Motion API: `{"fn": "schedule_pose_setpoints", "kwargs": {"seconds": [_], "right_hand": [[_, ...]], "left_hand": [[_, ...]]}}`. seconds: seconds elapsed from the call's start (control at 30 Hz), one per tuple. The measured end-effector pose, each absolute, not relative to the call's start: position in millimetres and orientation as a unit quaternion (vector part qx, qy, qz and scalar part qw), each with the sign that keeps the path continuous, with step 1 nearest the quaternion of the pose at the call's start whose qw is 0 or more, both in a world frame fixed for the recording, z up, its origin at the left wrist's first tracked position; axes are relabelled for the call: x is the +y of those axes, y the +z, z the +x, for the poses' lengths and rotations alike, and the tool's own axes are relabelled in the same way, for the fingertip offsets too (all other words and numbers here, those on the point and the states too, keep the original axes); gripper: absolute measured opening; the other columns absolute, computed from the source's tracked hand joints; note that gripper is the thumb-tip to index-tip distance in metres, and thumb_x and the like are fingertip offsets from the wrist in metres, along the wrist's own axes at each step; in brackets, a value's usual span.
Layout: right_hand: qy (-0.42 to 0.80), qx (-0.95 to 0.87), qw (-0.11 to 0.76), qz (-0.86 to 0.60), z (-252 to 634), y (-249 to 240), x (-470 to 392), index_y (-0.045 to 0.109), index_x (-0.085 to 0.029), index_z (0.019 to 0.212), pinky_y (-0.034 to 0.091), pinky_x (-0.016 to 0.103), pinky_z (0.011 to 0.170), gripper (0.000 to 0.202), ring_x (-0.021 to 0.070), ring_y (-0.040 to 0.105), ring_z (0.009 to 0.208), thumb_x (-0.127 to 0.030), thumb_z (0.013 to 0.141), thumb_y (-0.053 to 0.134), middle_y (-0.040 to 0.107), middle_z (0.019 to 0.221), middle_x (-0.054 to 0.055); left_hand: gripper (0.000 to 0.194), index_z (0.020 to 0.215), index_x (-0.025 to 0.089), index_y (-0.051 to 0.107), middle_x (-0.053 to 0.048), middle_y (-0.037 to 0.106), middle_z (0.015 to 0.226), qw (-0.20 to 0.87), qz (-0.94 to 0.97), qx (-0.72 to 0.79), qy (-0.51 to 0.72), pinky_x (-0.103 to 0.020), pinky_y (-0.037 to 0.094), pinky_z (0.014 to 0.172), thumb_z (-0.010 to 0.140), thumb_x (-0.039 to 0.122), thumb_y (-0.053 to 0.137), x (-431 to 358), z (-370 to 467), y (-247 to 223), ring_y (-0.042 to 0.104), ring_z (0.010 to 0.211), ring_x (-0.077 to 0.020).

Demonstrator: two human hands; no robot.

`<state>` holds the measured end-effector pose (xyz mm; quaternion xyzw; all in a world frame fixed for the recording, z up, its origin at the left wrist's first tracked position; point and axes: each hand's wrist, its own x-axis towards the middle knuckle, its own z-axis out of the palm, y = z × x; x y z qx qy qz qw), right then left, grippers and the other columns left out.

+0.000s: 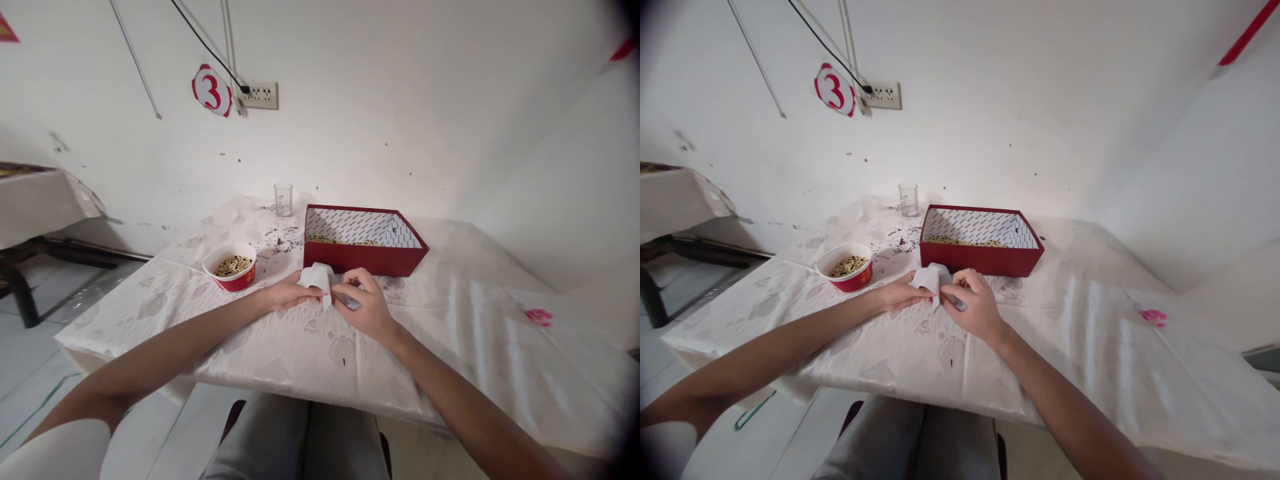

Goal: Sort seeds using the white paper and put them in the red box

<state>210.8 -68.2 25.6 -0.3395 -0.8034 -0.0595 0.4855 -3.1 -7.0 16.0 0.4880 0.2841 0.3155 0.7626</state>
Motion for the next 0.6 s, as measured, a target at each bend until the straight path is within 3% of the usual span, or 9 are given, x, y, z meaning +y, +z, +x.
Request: {"fn": "schedule_pose_setpoints", "kwargs": {"seconds": [0.23,0.6], "right_hand": [[-0.058,-0.804,0.487,-0.335,209,26,-69,0.076,-0.027,0.097,0.054,0.037,0.073,0.017,0.0193,0.06,0.084,-0.015,0.086,0.072,0.056,0.095,0.005],[-0.045,-0.805,0.495,-0.325,209,24,-69,0.075,-0.026,0.099,0.054,0.036,0.073,0.018,0.019,0.06,0.086,-0.013,0.087,0.071,0.056,0.095,0.005]], "left_hand": [[0.053,0.099,0.013,0.073,-0.008,0.077,0.095,0.762,0.501,0.254,0.322,-0.036,0.055,0.089,0.052,0.014,0.098,-3,-5,6,0.073,0.09,-0.0206],[0.053,0.091,0.012,0.075,-0.008,0.076,0.087,0.751,0.488,0.26,0.361,-0.033,0.055,0.085,0.046,0.017,0.101,-3,-3,2,0.07,0.083,-0.0186]]}}
